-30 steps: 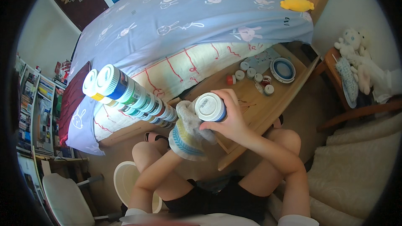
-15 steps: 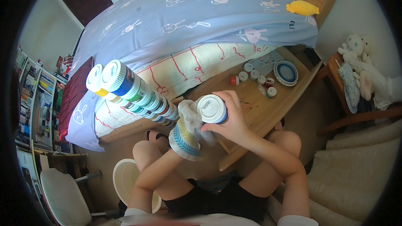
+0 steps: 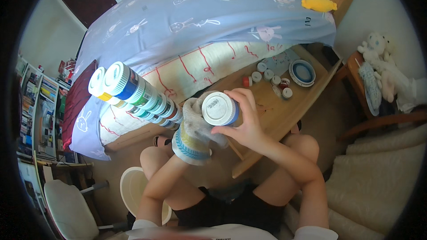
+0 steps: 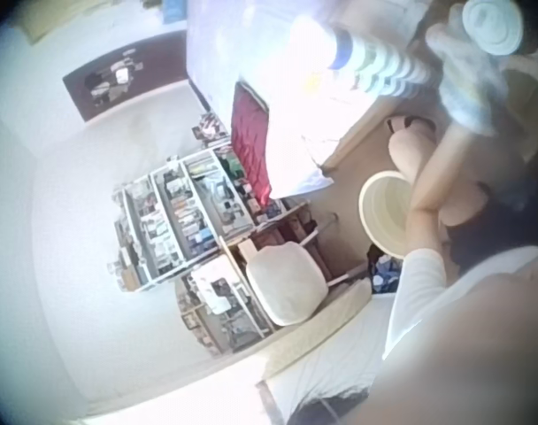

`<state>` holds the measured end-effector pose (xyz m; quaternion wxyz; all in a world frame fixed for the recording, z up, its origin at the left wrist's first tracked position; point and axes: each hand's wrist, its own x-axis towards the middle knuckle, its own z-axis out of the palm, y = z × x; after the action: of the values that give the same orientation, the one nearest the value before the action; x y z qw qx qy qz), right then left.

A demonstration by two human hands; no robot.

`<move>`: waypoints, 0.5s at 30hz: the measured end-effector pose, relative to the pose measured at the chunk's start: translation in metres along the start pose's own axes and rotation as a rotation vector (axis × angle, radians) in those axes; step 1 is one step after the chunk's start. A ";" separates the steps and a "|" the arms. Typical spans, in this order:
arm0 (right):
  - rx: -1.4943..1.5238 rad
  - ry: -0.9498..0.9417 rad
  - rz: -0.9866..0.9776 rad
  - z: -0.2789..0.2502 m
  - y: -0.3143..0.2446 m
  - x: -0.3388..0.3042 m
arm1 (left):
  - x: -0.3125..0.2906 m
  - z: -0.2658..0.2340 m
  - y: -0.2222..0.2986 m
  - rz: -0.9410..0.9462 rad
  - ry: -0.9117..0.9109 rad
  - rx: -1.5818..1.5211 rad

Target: Wiping the lids and bodies of several plastic jars with a damp cloth.

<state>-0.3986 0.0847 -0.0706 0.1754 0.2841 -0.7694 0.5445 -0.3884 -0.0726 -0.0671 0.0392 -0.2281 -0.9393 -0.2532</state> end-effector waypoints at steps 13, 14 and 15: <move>-0.093 -0.002 -0.051 0.001 0.006 0.002 | -0.023 0.024 -0.008 -0.314 -0.046 -0.493; -0.073 -0.011 -0.055 0.001 0.006 0.001 | -0.026 0.023 -0.010 -0.352 -0.039 -0.520; -0.091 -0.010 -0.027 -0.001 0.004 0.000 | -0.030 0.021 -0.012 -0.391 -0.030 -0.547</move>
<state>-0.4016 0.0866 -0.0732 0.1916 0.2888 -0.7903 0.5052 -0.3659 -0.0833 -0.0964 -0.0868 -0.0493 -0.8630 -0.4953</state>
